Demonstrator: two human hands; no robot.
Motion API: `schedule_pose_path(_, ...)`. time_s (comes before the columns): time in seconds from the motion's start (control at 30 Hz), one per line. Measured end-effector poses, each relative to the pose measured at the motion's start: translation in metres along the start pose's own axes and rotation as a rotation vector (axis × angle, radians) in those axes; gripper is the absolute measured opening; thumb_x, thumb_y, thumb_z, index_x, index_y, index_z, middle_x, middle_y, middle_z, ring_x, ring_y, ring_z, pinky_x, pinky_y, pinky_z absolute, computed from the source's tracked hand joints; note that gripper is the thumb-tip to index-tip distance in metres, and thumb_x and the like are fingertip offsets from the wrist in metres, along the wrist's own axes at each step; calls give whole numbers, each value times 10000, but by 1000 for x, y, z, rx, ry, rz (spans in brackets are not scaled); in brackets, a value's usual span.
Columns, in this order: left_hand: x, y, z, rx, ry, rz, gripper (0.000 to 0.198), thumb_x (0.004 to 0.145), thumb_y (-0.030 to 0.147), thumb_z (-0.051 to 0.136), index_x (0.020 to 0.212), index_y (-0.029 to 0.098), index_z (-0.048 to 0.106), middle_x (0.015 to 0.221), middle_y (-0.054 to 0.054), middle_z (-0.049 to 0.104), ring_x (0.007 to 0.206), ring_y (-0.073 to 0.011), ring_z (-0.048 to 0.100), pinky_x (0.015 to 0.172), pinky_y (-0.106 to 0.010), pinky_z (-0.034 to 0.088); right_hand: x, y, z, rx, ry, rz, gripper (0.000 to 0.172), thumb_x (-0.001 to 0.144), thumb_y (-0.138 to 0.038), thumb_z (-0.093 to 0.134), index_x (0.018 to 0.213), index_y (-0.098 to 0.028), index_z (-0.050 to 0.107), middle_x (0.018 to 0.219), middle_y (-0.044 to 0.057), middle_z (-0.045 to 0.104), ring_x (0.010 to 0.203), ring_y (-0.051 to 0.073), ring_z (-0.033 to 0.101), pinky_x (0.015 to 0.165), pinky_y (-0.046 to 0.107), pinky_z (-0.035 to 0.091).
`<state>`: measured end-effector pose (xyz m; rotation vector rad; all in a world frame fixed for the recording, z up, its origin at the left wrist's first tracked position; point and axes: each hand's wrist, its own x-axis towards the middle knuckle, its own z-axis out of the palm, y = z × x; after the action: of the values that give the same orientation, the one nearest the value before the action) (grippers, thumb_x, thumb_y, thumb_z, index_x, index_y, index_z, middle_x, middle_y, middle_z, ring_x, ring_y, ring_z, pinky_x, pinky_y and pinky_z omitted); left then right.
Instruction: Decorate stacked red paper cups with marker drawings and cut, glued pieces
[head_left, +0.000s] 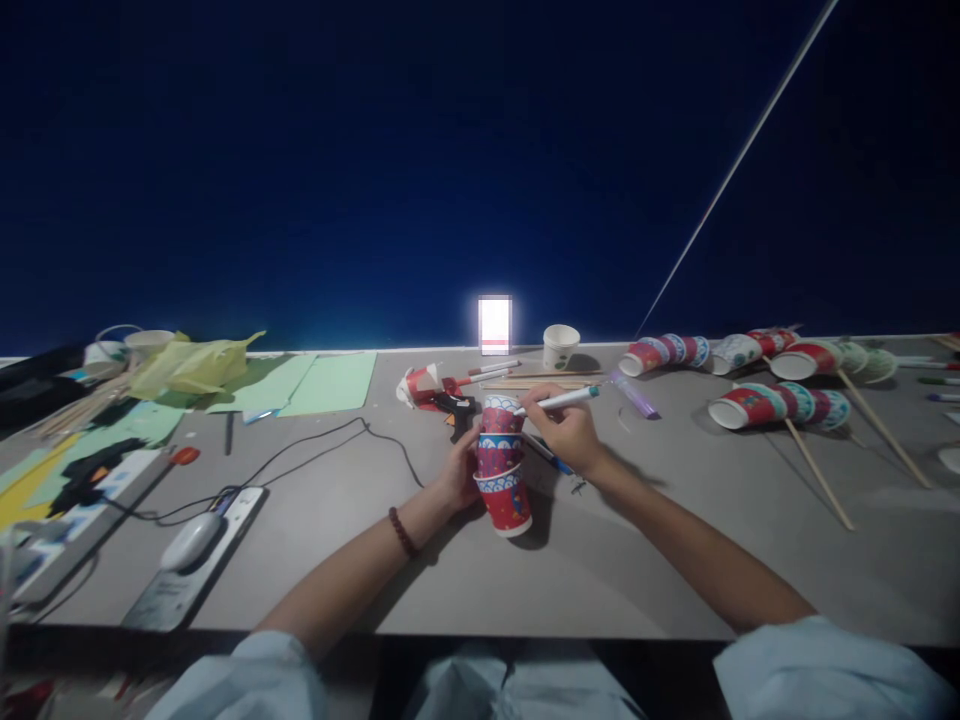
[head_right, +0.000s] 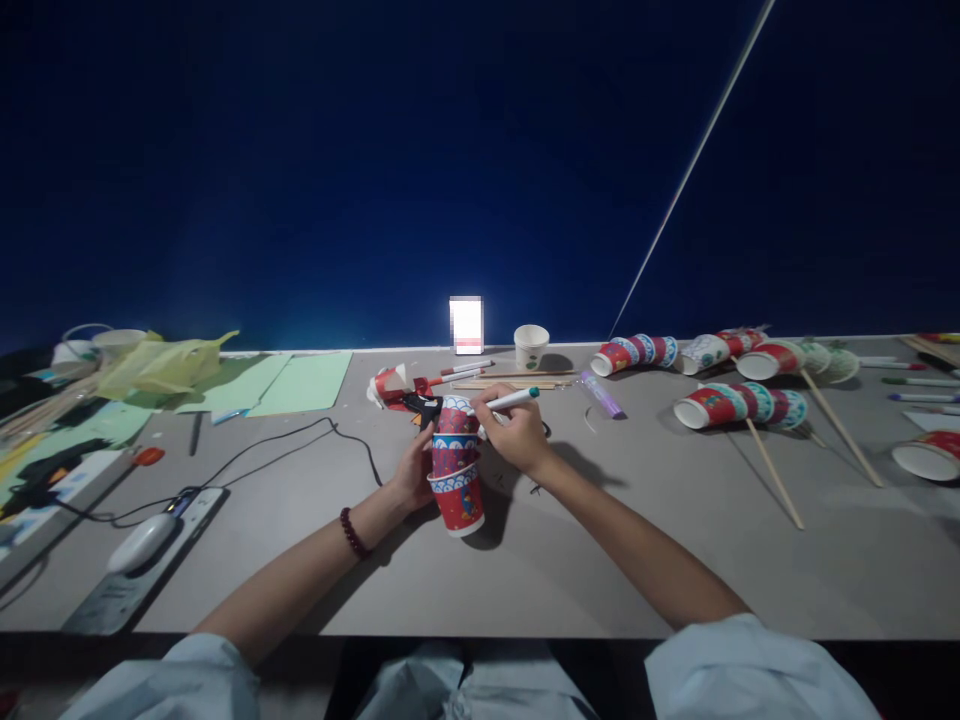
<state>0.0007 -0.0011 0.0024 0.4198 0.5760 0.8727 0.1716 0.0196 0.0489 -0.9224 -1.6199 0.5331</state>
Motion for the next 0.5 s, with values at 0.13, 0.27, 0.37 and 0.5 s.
schedule_pose_path(0.13,-1,0,1,-3,-11,25,464,803,468,591,1009,59,664,904,-146,725,798,-251,683,763,-351,487,0,0,1,-6,19,45,156,839,-317,571,748,-199,617,729,15,648,633,138,578,580,245,474)
schedule_pose_path(0.27,-1,0,1,-4,-19,20,467,797,469,598,1012,59,664,918,-154,719,804,-255,679,763,-351,478,0,0,1,7,24,74,159,838,-329,575,755,-198,610,714,11,639,613,133,574,561,237,473)
schedule_pose_path(0.37,-1,0,0,1,-23,23,471,807,476,582,1020,63,662,930,-153,718,809,-256,676,768,-358,476,0,-1,0,27,17,68,155,841,-324,572,758,-198,606,726,13,639,637,137,582,576,238,476)
schedule_pose_path(0.5,0,0,0,0,4,20,477,803,471,587,1007,47,665,904,-160,718,797,-255,674,775,-359,472,0,-3,-1,46,-8,40,147,849,-295,563,739,-201,593,740,14,635,691,146,595,611,246,474)
